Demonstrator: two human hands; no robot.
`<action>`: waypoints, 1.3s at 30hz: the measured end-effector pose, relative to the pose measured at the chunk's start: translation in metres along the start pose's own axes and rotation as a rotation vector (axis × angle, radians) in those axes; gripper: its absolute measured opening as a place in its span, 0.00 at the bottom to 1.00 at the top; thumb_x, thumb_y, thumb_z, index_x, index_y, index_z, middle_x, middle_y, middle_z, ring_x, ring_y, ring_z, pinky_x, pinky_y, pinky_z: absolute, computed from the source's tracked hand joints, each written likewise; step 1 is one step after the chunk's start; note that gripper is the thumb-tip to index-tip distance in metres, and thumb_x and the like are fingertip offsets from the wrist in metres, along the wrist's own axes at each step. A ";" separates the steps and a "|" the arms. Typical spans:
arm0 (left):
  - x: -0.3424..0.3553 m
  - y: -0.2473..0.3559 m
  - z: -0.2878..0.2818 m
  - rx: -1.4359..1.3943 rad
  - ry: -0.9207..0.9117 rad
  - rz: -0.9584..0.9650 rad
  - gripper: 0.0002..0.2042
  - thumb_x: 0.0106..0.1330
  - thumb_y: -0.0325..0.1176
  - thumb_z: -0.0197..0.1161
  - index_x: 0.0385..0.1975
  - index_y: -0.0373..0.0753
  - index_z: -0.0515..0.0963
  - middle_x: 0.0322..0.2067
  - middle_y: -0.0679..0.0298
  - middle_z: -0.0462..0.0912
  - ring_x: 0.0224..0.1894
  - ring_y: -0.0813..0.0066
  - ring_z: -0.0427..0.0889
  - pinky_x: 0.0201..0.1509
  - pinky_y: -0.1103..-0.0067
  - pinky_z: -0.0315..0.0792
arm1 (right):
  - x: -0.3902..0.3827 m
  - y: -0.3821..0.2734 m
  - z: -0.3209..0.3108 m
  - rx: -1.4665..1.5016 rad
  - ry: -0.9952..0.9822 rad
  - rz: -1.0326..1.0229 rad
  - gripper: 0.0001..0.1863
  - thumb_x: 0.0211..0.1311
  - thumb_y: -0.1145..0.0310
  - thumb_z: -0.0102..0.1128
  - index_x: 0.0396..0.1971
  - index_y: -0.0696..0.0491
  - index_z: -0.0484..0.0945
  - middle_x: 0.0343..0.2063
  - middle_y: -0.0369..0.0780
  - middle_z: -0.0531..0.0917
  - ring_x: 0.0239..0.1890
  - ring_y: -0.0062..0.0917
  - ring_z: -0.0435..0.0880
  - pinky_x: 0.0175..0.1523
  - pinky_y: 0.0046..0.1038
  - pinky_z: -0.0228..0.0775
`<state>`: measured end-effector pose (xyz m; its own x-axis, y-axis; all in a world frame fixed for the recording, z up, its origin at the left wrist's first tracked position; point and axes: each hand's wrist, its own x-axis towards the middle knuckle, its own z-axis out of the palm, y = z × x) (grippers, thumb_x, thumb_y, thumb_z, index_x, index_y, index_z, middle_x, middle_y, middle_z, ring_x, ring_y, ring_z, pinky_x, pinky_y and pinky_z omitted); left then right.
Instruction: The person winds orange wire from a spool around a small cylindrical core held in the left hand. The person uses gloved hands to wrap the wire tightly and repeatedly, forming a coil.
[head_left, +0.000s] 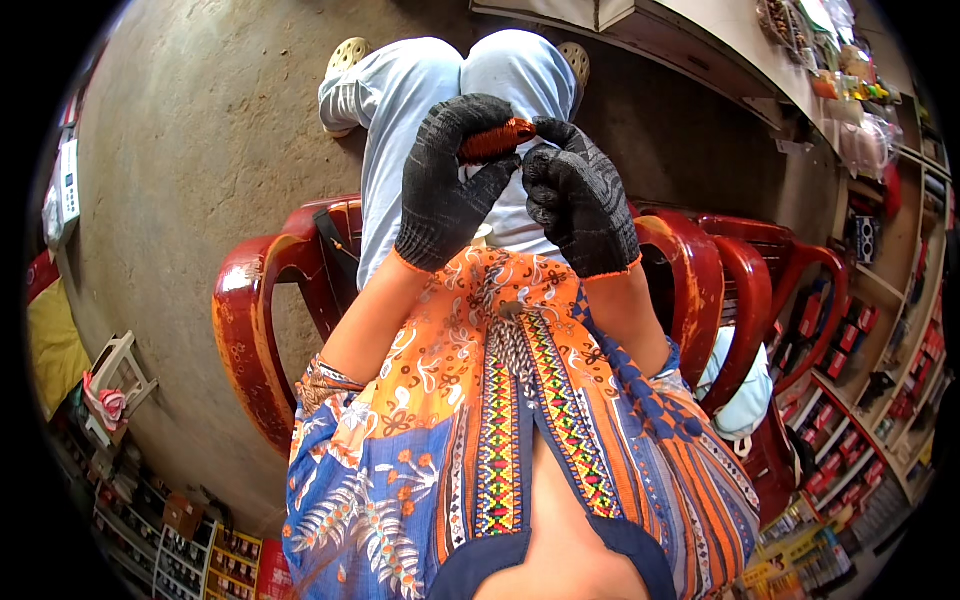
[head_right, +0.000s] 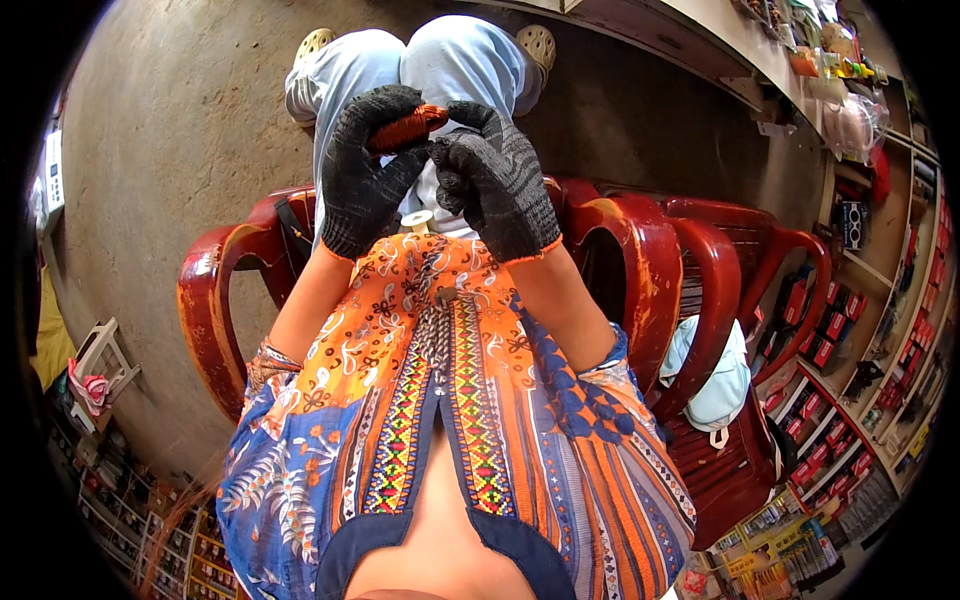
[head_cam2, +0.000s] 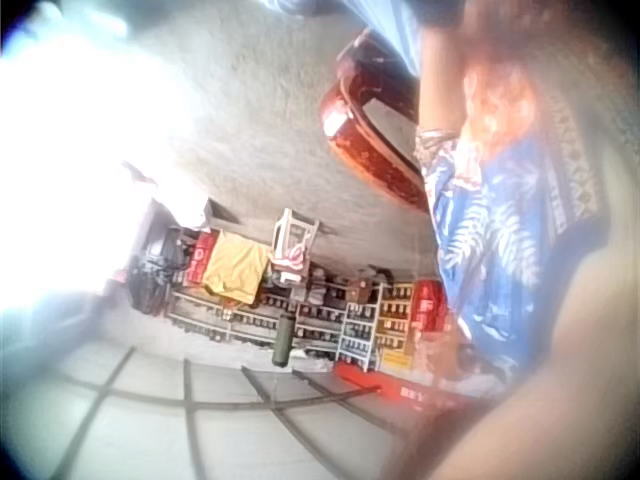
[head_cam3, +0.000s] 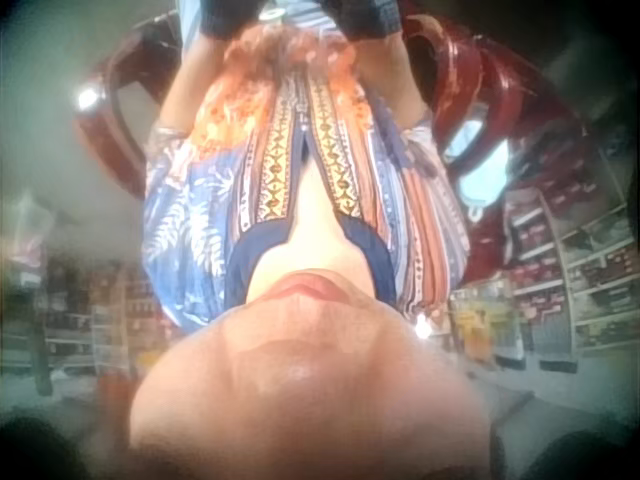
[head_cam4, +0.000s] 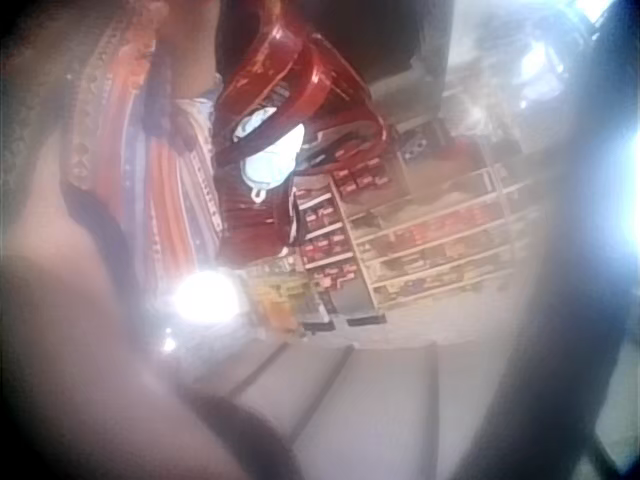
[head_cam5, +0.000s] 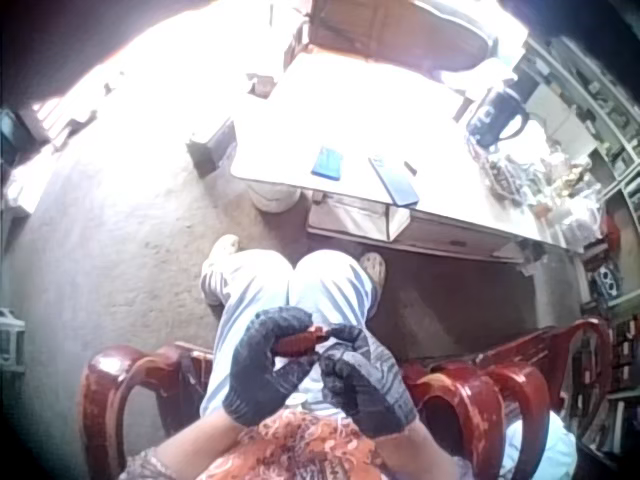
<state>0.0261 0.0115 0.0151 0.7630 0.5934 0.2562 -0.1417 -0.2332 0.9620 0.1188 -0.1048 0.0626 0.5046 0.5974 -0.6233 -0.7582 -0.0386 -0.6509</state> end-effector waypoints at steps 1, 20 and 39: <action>0.000 0.000 0.001 -0.015 0.002 0.001 0.19 0.49 0.20 0.67 0.43 0.36 0.73 0.42 0.58 0.77 0.45 0.63 0.78 0.50 0.74 0.73 | 0.000 0.000 0.002 0.010 0.037 0.026 0.25 0.54 0.77 0.52 0.54 0.56 0.64 0.20 0.33 0.72 0.13 0.12 0.62 0.14 0.14 0.52; -0.001 0.018 -0.006 -0.134 0.004 -0.335 0.20 0.51 0.24 0.70 0.43 0.33 0.73 0.41 0.60 0.80 0.43 0.71 0.80 0.49 0.77 0.73 | -0.004 0.010 -0.010 -0.321 0.062 -0.512 0.18 0.61 0.75 0.57 0.50 0.58 0.67 0.33 0.38 0.78 0.28 0.22 0.79 0.34 0.21 0.75; -0.002 0.038 -0.008 0.070 -0.002 -0.170 0.22 0.52 0.25 0.70 0.48 0.35 0.71 0.44 0.58 0.79 0.47 0.71 0.79 0.53 0.76 0.73 | -0.012 0.008 -0.009 -1.089 0.100 -1.301 0.14 0.42 0.76 0.69 0.34 0.50 0.83 0.32 0.37 0.83 0.35 0.30 0.82 0.41 0.29 0.75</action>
<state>0.0140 0.0080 0.0521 0.7734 0.6274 0.0904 0.0336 -0.1830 0.9825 0.1105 -0.1193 0.0605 0.5725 0.6277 0.5275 0.7392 -0.1168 -0.6633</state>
